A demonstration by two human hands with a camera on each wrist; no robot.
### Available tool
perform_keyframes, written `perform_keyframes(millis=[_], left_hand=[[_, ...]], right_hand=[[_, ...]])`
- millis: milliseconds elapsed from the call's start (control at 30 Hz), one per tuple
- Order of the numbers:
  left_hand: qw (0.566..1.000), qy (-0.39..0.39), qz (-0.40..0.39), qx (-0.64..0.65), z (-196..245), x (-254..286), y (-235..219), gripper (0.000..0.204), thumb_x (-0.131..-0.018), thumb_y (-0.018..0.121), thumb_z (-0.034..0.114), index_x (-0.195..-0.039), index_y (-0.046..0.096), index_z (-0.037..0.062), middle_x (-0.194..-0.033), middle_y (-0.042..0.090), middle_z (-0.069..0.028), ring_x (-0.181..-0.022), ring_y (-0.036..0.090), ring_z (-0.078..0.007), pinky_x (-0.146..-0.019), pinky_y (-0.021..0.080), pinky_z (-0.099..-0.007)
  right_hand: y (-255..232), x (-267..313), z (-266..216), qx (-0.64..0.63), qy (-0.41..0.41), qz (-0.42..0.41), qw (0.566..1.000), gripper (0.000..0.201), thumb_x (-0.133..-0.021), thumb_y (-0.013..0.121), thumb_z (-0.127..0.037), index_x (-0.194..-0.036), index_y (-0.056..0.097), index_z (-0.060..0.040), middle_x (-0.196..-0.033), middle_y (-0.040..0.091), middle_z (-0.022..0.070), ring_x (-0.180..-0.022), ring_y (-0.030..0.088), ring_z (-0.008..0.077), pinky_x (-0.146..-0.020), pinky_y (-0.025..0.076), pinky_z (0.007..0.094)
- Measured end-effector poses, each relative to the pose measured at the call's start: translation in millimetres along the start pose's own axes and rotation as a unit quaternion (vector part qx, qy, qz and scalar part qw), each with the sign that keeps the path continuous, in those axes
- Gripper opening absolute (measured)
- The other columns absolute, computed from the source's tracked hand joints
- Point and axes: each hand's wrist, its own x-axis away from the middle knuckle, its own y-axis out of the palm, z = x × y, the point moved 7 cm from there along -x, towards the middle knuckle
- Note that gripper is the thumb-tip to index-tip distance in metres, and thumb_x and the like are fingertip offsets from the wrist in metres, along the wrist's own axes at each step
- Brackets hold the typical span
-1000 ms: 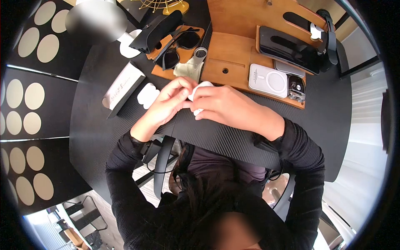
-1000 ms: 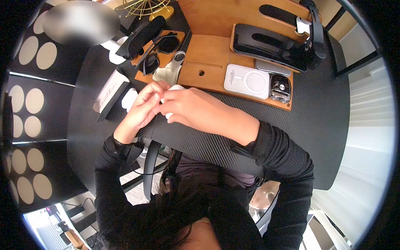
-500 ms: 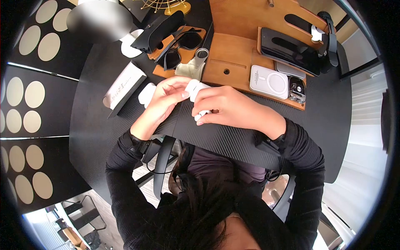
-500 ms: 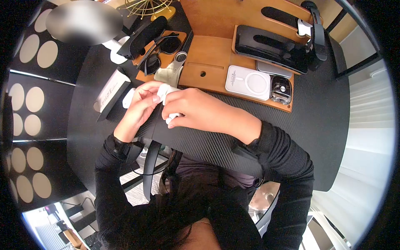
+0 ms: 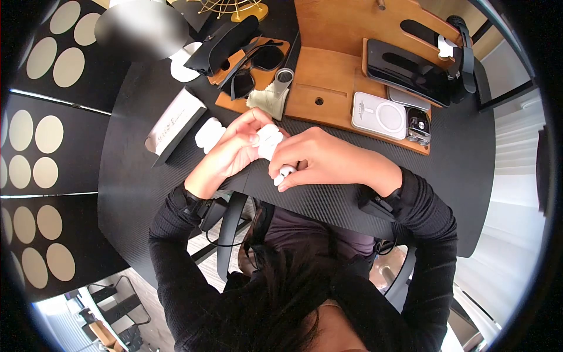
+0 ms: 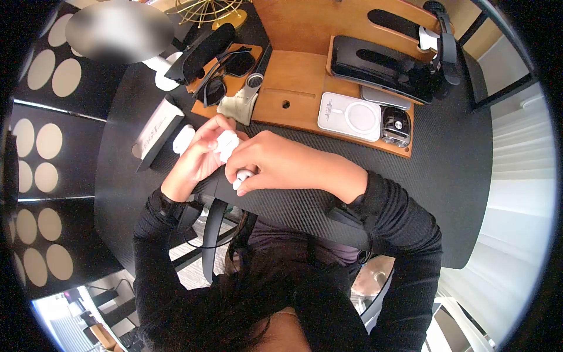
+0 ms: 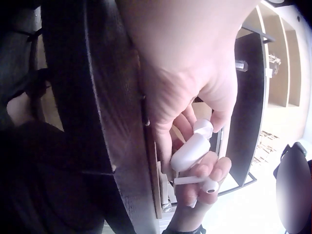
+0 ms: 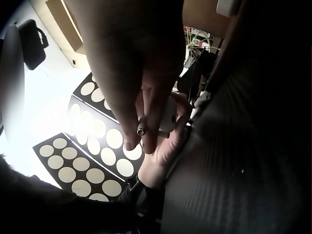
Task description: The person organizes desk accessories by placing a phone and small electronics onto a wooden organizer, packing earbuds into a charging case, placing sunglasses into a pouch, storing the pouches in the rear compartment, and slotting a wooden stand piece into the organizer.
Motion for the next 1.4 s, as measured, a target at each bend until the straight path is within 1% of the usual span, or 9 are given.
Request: perform_keyframes(millis=[200, 367, 600, 700, 767, 867, 1067, 1233, 1400], left_hand=[[1.0, 0.008, -0.029, -0.007, -8, 2, -4, 0.024, -0.09, 0.054, 0.007, -0.112, 0.049, 0.0003, -0.11, 0.06, -0.0152, -0.103, 0.062, -0.0226, -0.087, 0.054, -0.0339], [0.998, 0.022, -0.007, -0.055, -8, 0, -15, 0.021, -0.091, 0.053, 0.006, -0.112, 0.05, 0.0011, -0.108, 0.061, -0.0137, -0.103, 0.062, -0.0215, -0.087, 0.053, -0.0324], [1.0, -0.02, -0.019, -0.012, -3, 1, 2, 0.028, -0.092, 0.054, 0.008, -0.119, 0.049, 0.0014, -0.107, 0.061, -0.0124, -0.103, 0.063, -0.0204, -0.087, 0.053, -0.0341], [0.999, -0.038, -0.006, -0.033, -8, 2, -1, 0.034, -0.092, 0.056, 0.01, -0.124, 0.047, 0.0014, -0.103, 0.057, -0.0086, -0.102, 0.061, -0.0179, -0.085, 0.053, -0.0325], [0.998, -0.04, 0.002, -0.045, -9, 3, -4, 0.037, -0.092, 0.056, 0.01, -0.126, 0.046, 0.0014, -0.101, 0.055, -0.0064, -0.101, 0.06, -0.0165, -0.084, 0.053, -0.0309], [0.997, -0.029, -0.031, -0.067, -8, 4, 0, 0.043, -0.091, 0.059, 0.013, -0.13, 0.044, 0.0009, -0.098, 0.05, -0.0026, -0.1, 0.058, -0.0142, -0.082, 0.051, -0.0285], [0.995, -0.045, -0.054, -0.067, -13, 5, -6, 0.037, -0.088, 0.062, 0.013, -0.12, 0.051, -0.0005, -0.105, 0.059, -0.0086, -0.1, 0.06, -0.0156, -0.085, 0.05, -0.0293], [0.998, 0.014, -0.06, -0.003, -4, -1, -11, 0.032, -0.086, 0.063, 0.019, -0.109, 0.055, -0.0007, -0.111, 0.061, -0.0169, -0.104, 0.062, -0.0233, -0.09, 0.05, -0.035], [0.998, 0.001, -0.056, -0.009, -5, -1, -8, 0.045, -0.085, 0.064, 0.024, -0.119, 0.054, -0.0039, -0.12, 0.059, -0.0212, -0.113, 0.059, -0.0272, -0.096, 0.047, -0.0372]], right_hand=[[4, 2, 8, -0.001, 0.058, -0.05, 0.997, 0.017, -0.074, 0.074, -0.014, -0.085, 0.066, -0.0031, -0.078, 0.066, 0.0109, -0.073, 0.066, 0.0272, -0.067, 0.05, 0.0351], [3, 1, 5, 0.048, -0.019, -0.03, 0.998, 0.017, -0.073, 0.072, -0.013, -0.083, 0.064, -0.002, -0.079, 0.066, 0.0121, -0.076, 0.065, 0.0305, -0.069, 0.05, 0.0376], [12, 6, 1, 0.146, -0.041, -0.059, 0.987, 0.015, -0.081, 0.069, -0.012, -0.091, 0.062, -0.0039, -0.084, 0.063, 0.0092, -0.078, 0.064, 0.0296, -0.069, 0.05, 0.0371], [16, 7, -2, 0.195, -0.033, -0.07, 0.978, 0.014, -0.08, 0.068, -0.012, -0.086, 0.058, -0.0039, -0.081, 0.062, 0.0107, -0.077, 0.064, 0.0319, -0.067, 0.05, 0.0405], [18, 7, -4, 0.234, -0.033, -0.065, 0.97, 0.013, -0.073, 0.068, -0.006, -0.072, 0.056, -0.0009, -0.073, 0.062, 0.0147, -0.072, 0.066, 0.0327, -0.063, 0.051, 0.0415], [21, 8, -6, 0.257, -0.026, -0.06, 0.964, 0.01, -0.074, 0.065, -0.007, -0.071, 0.056, -0.0011, -0.07, 0.061, 0.0147, -0.068, 0.066, 0.0321, -0.059, 0.051, 0.0407], [19, 9, -11, 0.238, -0.028, -0.055, 0.969, 0.008, -0.077, 0.059, -0.008, -0.072, 0.057, -0.0026, -0.07, 0.06, 0.0143, -0.068, 0.066, 0.0319, -0.059, 0.051, 0.0406], [13, 8, -12, 0.322, -0.03, -0.059, 0.944, 0.009, -0.078, 0.061, -0.009, -0.077, 0.055, -0.0027, -0.076, 0.059, 0.013, -0.07, 0.064, 0.033, -0.061, 0.05, 0.0416], [11, 9, -3, 0.314, -0.009, -0.066, 0.947, 0.012, -0.079, 0.065, -0.009, -0.083, 0.055, -0.0024, -0.079, 0.058, 0.0112, -0.072, 0.063, 0.033, -0.063, 0.05, 0.0418]])
